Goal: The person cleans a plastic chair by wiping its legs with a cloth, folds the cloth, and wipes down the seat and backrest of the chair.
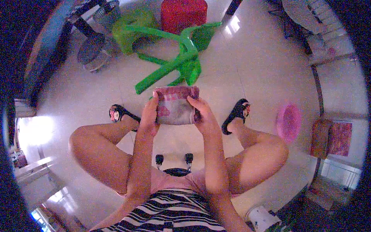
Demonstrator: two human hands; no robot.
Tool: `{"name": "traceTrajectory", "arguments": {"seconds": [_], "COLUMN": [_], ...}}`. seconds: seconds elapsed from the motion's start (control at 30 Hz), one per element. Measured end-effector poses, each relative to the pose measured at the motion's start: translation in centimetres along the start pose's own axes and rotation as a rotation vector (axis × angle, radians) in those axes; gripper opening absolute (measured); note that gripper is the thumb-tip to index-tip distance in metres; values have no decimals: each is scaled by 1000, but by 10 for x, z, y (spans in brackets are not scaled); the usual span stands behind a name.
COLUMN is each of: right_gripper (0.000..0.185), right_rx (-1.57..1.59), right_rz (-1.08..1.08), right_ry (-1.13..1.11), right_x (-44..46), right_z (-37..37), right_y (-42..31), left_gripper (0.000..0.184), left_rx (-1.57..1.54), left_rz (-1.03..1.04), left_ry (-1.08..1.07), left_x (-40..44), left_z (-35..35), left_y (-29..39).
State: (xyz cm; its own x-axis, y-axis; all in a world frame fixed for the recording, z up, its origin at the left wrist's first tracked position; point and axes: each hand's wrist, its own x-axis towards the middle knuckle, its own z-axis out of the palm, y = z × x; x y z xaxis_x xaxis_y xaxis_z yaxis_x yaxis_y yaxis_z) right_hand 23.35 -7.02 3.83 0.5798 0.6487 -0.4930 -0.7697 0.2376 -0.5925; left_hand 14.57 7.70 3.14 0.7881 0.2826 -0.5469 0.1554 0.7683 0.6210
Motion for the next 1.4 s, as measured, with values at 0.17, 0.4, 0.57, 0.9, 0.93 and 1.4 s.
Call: {"name": "traceTrajectory", "arguments": {"seconds": [0.17,0.4,0.57,0.9,0.93,1.4], "right_gripper": [30,31,31,32,32,57], "right_rx": [-102,-462,-1038,-1148,-1040,-351], "right_rz": [-101,-134,-584,-740,-627,-261], "right_ry": [-24,65,319,325,280,304], "right_x": [-12,-22,-10,-23,-24,-18], "right_z": [25,46,65,99,97,41], "right_y": [-2,-21,-9,20,21,-26], "left_gripper": [45,37,35,82,82,42], "left_rx": [-78,98,286,299,285,445], "left_rz": [58,210,274,511,544,650], "left_ry": [-72,16,78,-245,-262,-37], "left_x": [-11,-19,-45,-63,-62,-59], "left_z": [4,-4,7,30,28,-6], "left_y": [6,15,28,9,3,30]}}
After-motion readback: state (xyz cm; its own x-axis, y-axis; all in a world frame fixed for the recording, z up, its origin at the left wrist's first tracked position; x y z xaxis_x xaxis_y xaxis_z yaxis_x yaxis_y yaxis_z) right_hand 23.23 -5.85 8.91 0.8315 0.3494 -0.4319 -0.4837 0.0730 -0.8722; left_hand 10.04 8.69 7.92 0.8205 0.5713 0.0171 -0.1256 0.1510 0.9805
